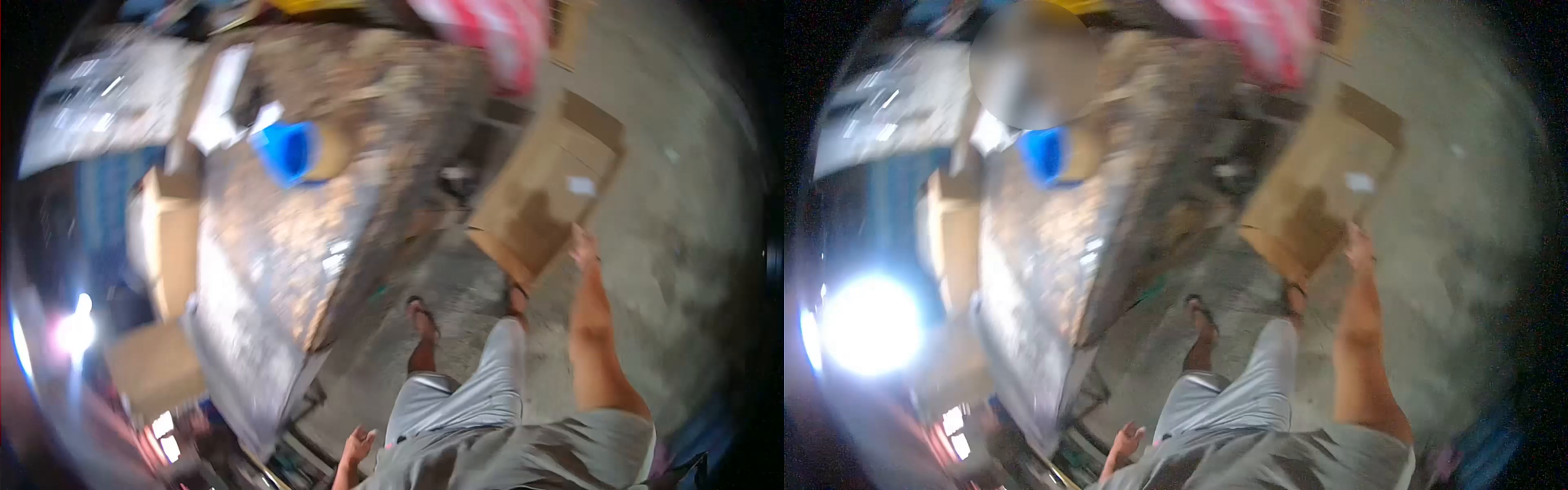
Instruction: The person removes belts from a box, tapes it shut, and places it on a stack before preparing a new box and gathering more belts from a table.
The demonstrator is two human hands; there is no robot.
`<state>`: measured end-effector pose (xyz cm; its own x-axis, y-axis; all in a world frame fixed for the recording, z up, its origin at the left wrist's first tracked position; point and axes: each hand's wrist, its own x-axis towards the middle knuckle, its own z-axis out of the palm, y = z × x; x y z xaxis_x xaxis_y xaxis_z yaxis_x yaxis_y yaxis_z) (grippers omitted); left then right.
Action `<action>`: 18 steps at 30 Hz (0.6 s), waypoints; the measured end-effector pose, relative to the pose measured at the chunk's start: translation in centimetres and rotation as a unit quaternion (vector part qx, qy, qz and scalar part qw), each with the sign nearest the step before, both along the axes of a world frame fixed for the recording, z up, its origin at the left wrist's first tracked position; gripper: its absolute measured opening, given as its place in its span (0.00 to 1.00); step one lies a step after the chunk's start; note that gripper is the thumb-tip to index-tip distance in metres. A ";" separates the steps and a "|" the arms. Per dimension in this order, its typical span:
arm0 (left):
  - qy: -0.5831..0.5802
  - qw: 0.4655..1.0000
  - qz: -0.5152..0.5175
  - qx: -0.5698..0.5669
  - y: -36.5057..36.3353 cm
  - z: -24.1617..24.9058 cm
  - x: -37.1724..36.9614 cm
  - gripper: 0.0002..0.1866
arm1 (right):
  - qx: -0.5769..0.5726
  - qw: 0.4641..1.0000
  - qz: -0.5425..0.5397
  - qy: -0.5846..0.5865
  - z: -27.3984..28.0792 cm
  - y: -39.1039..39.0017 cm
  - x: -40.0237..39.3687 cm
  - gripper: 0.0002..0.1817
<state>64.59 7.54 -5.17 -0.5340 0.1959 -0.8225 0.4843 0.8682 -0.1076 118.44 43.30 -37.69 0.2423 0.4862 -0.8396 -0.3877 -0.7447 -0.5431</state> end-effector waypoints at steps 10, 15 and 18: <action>0.018 0.937 -0.030 0.347 11.6 6.7 -5.2 0.21 | -0.173 0.944 0.228 -0.164 10.2 -10.7 -2.4 0.38; 0.306 0.781 -0.237 0.490 20.4 11.2 -26.2 0.21 | -0.228 0.928 0.202 -0.216 16.0 -14.9 -6.9 0.34; 0.411 0.699 -0.267 0.521 28.3 12.2 -39.5 0.30 | -0.259 0.900 0.205 -0.283 20.5 -15.4 -12.0 0.32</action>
<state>25.09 35.82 7.00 -0.3631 0.8118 0.4572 0.9160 0.4010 0.0155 106.44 27.95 -17.19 0.5918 0.2099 -0.7783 0.2066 -0.9728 -0.1052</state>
